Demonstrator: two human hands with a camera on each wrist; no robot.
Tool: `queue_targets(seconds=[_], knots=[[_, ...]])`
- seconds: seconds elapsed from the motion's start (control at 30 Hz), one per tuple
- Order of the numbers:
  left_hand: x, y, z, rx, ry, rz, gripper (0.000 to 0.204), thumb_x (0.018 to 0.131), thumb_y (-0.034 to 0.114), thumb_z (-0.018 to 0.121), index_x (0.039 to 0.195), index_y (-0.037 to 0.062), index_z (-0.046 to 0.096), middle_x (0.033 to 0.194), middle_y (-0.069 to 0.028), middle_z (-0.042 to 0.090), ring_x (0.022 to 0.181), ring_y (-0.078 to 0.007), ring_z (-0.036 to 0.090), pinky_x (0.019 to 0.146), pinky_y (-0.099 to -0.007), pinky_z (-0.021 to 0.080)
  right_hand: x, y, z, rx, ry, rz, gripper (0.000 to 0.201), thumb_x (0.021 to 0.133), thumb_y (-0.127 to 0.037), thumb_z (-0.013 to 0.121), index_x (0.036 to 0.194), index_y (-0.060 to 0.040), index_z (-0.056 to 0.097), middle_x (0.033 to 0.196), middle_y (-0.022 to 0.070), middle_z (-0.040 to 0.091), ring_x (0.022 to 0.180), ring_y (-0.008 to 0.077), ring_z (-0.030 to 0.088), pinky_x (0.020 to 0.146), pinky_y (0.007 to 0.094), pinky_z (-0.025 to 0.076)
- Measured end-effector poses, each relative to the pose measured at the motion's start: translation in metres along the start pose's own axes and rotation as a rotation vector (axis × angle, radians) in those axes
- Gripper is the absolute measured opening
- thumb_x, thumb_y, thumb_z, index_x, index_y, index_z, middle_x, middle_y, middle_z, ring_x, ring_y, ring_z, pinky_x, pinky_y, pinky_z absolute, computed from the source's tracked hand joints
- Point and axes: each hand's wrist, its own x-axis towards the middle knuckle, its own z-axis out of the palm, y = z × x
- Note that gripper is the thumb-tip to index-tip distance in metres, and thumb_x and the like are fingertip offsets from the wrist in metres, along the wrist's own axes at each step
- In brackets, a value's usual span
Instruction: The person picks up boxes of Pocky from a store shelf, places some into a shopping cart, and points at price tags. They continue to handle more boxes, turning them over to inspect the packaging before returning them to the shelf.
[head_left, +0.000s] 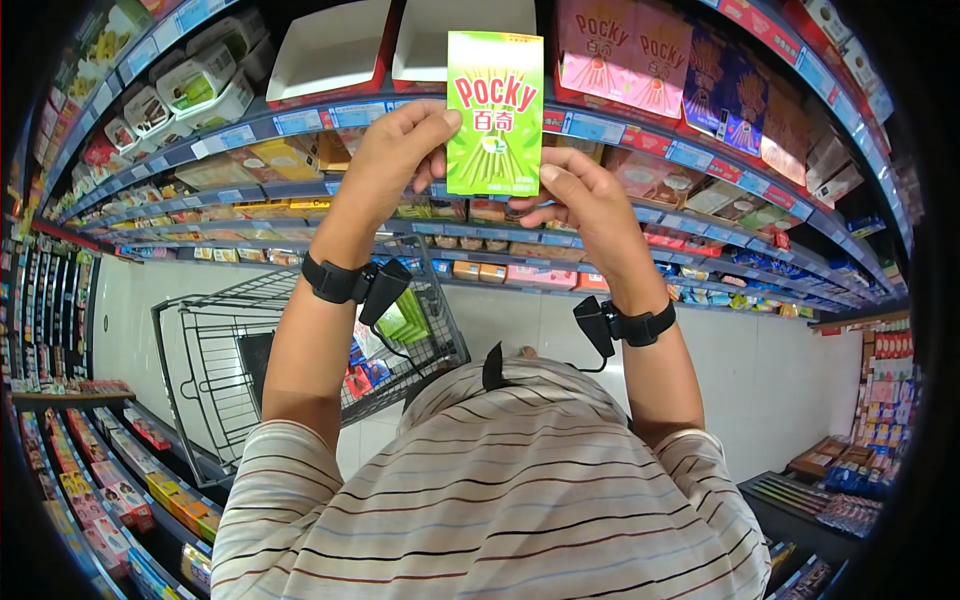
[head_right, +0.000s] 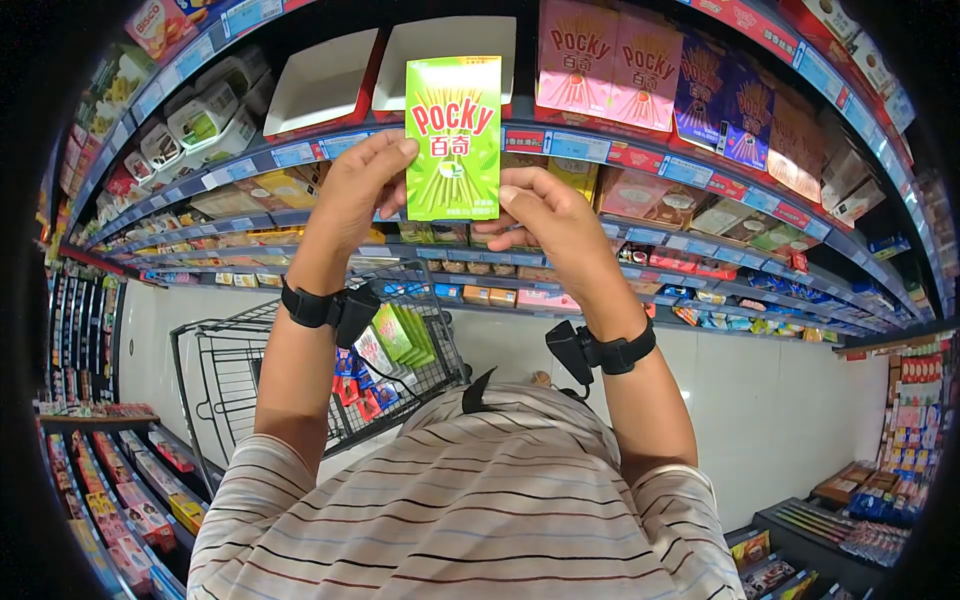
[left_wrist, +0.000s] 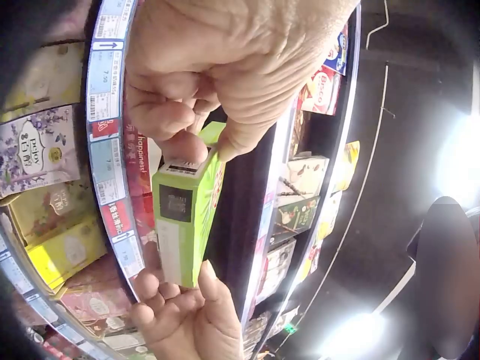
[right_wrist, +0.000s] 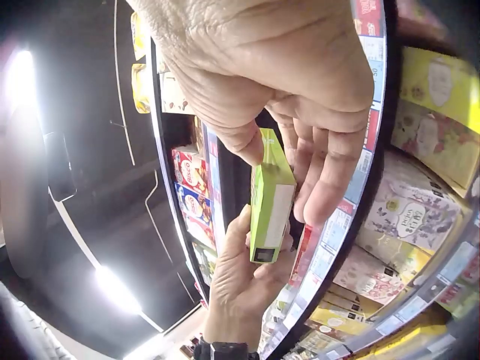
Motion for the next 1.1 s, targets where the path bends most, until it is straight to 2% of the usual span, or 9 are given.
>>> queue_targets(seconds=[0.13,0.43,0.63,0.73,0.83,0.93,1.03,1.1], knots=[[0.002,0.003,0.002,-0.003,-0.009,0.013,0.039,0.099,0.036,0.067,0.113,0.0000,0.068,0.068,0.0015,0.060,0.055,-0.0027,0.052,0.045,-0.0172,0.037,0.001,-0.003,0.000,-0.009,0.000,0.001,0.035,0.105,-0.024,0.058,0.129,0.0004,0.059,0.116,0.0115,0.068,0.099,0.0199,0.071,0.079,0.0280,0.060],[0.008,0.013,0.005,0.034,0.020,0.004,0.039,0.099,0.036,0.066,0.113,-0.0011,0.068,0.067,0.0014,0.059,0.053,-0.0029,0.049,0.046,-0.0182,0.036,0.010,-0.002,-0.007,0.028,-0.001,-0.033,0.032,0.105,-0.020,0.057,0.128,0.0021,0.059,0.115,0.0109,0.069,0.095,0.0201,0.073,0.074,0.0283,0.062],[0.017,0.018,0.006,0.018,0.033,0.014,0.039,0.099,0.036,0.067,0.113,-0.0010,0.068,0.067,0.0011,0.059,0.052,-0.0032,0.048,0.046,-0.0180,0.036,0.015,-0.015,-0.009,0.015,-0.017,-0.066,0.032,0.106,-0.022,0.057,0.127,0.0011,0.059,0.114,0.0103,0.069,0.094,0.0188,0.073,0.074,0.0280,0.061],[0.021,0.022,0.008,0.031,0.035,0.012,0.039,0.099,0.035,0.067,0.114,-0.0011,0.068,0.067,0.0010,0.059,0.052,-0.0032,0.048,0.046,-0.0185,0.036,0.020,-0.015,-0.013,0.028,-0.036,-0.087,0.038,0.104,-0.026,0.060,0.128,0.0034,0.058,0.114,0.0129,0.067,0.095,0.0196,0.071,0.074,0.0277,0.060],[0.025,0.026,0.009,0.045,0.051,0.026,0.040,0.099,0.035,0.067,0.114,-0.0012,0.068,0.067,0.0010,0.059,0.052,-0.0033,0.047,0.046,-0.0194,0.036,0.025,-0.017,-0.015,0.030,-0.043,-0.092,0.039,0.104,-0.026,0.059,0.128,0.0038,0.058,0.114,0.0129,0.067,0.096,0.0193,0.071,0.074,0.0283,0.060],[0.026,0.034,0.012,0.093,0.069,0.044,0.032,0.102,0.032,0.063,0.111,0.0018,0.066,0.070,0.0050,0.058,0.053,-0.0010,0.046,0.046,-0.0174,0.033,0.030,-0.019,-0.015,0.044,-0.046,-0.107,0.038,0.104,-0.026,0.059,0.128,0.0038,0.058,0.114,0.0125,0.067,0.095,0.0190,0.071,0.074,0.0284,0.059],[0.034,0.037,0.008,0.117,0.090,0.052,0.031,0.102,0.032,0.062,0.110,0.0022,0.066,0.073,0.0053,0.058,0.056,-0.0014,0.048,0.048,-0.0179,0.035,0.035,-0.017,-0.015,0.061,-0.044,-0.097,0.038,0.105,-0.026,0.058,0.129,0.0027,0.057,0.114,0.0137,0.068,0.094,0.0195,0.071,0.075,0.0296,0.059],[0.047,0.040,0.000,0.096,0.149,0.094,0.035,0.101,0.031,0.063,0.114,-0.0005,0.067,0.072,0.0021,0.060,0.057,-0.0029,0.049,0.050,-0.0189,0.037,0.036,-0.010,-0.019,0.064,-0.053,-0.084,0.037,0.105,-0.026,0.057,0.129,0.0016,0.057,0.114,0.0148,0.068,0.094,0.0203,0.070,0.075,0.0307,0.059]])
